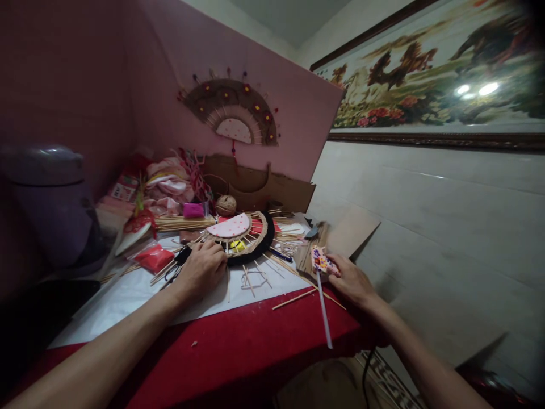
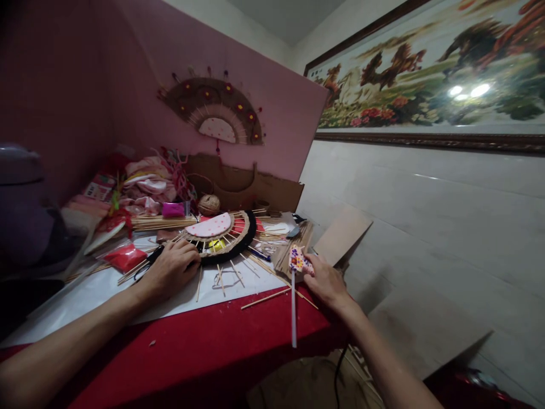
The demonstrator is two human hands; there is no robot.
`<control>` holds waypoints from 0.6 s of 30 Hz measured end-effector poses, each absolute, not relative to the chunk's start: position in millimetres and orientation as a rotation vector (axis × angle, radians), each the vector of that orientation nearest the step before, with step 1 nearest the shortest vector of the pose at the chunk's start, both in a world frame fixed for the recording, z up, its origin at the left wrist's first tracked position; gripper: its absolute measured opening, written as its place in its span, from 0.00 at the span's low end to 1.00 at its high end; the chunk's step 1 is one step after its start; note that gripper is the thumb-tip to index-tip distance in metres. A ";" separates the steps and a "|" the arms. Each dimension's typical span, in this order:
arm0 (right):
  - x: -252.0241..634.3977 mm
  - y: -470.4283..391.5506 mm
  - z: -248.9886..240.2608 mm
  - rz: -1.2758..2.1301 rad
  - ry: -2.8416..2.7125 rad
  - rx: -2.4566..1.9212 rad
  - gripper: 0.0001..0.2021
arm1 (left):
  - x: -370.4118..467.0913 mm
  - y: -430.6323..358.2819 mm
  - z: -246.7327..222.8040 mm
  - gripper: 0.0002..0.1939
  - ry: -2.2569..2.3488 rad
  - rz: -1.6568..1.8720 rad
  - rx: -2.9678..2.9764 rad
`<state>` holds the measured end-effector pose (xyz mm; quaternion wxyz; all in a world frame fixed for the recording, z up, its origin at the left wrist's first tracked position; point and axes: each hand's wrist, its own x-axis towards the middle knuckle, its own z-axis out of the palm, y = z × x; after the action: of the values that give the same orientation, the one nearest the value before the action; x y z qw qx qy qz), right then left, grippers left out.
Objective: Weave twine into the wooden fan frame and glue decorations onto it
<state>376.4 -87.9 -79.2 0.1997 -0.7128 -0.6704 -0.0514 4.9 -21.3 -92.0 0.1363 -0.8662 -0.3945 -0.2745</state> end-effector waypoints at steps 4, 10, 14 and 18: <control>356.6 -90.5 -66.5 -0.053 -1.604 -1.748 0.17 | 4.9 -20.7 -93.3 0.09 -1.164 -0.807 -2.532; 287.4 -106.0 -40.6 1.008 -1.338 -1.440 0.19 | 4.4 -22.2 -92.5 0.09 -1.185 -0.806 -2.540; 256.2 -108.7 -31.0 1.126 -1.272 -1.266 0.20 | 2.2 -24.3 -89.6 0.06 -1.179 -0.763 -2.586; 256.2 -99.9 -28.9 0.766 -1.173 -1.176 0.18 | 2.4 -23.3 -88.3 0.08 -1.198 -0.741 -2.602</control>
<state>256.2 -99.9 -28.9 0.6104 -0.5092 -0.5080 0.3318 2.4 -23.3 -88.3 0.0911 -0.8758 -0.4033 -0.2492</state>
